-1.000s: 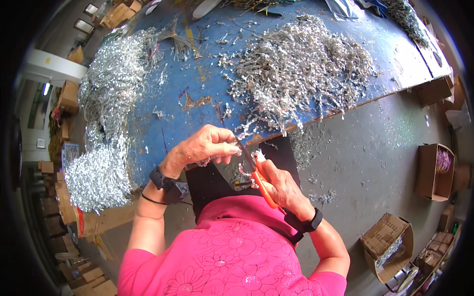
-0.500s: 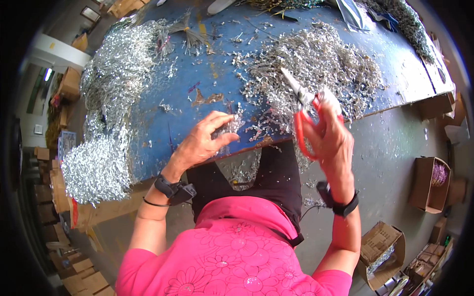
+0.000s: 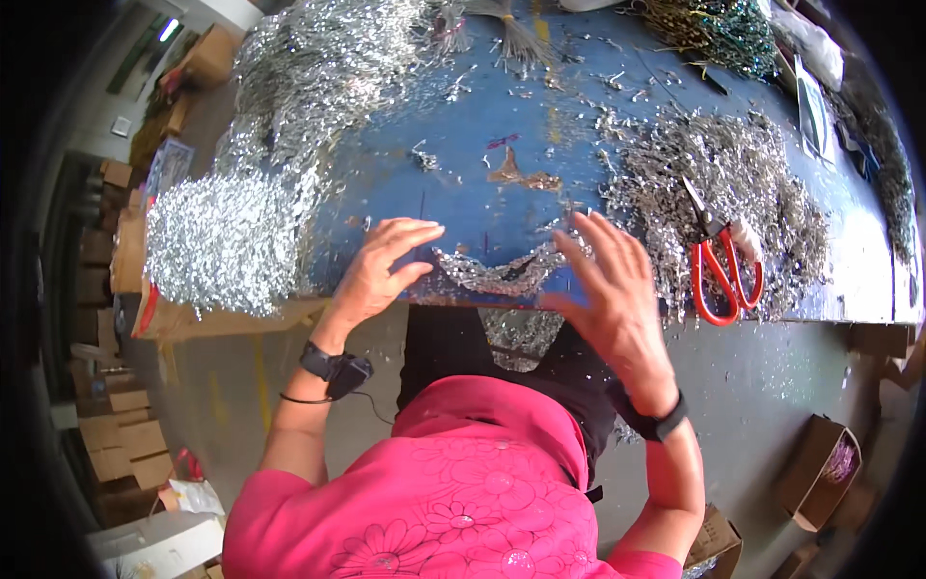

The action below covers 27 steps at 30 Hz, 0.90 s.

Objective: Cutting strips of silver plastic tinsel using red-handled scissors at a manufacturing workbench.

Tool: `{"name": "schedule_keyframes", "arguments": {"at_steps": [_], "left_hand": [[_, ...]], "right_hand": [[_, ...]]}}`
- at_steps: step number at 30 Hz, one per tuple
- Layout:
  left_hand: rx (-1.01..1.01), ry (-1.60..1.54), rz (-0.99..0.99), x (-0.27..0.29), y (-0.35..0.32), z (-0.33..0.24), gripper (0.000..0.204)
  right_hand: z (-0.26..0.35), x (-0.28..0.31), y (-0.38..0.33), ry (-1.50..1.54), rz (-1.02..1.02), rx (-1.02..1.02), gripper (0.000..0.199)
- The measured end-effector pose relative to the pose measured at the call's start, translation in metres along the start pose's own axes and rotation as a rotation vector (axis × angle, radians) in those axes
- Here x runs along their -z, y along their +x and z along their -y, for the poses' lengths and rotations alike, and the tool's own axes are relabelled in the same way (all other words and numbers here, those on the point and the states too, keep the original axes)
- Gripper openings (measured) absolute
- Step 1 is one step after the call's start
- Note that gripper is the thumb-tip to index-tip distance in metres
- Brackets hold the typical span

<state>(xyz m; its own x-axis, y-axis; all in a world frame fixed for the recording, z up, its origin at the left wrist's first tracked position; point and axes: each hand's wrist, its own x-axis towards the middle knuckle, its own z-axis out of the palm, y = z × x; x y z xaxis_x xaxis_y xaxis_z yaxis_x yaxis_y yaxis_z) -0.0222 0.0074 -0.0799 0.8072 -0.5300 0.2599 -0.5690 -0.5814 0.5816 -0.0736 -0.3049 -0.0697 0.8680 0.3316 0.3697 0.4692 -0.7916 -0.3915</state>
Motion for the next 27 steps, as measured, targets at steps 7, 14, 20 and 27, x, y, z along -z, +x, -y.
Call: {"name": "schedule_keyframes", "arguments": {"at_steps": [7, 14, 20, 27], "left_hand": [[-0.066, 0.084, -0.071, 0.007, -0.013, 0.016, 0.018], [0.02, 0.017, -0.217, 0.004, -0.024, 0.008, 0.028], [-0.076, 0.136, -0.174, -0.014, -0.012, 0.006, 0.021], [-0.019, 0.091, -0.183, -0.001, -0.03, 0.012, 0.015]], "right_hand": [[-0.015, -0.02, -0.005, -0.044, -0.001, 0.054, 0.044], [-0.009, -0.022, -0.013, -0.098, -0.022, -0.04, 0.046], [-0.008, -0.018, -0.012, -0.033, 0.002, -0.073, 0.046], [-0.006, -0.021, -0.018, -0.028, -0.056, -0.051, 0.04]]}}
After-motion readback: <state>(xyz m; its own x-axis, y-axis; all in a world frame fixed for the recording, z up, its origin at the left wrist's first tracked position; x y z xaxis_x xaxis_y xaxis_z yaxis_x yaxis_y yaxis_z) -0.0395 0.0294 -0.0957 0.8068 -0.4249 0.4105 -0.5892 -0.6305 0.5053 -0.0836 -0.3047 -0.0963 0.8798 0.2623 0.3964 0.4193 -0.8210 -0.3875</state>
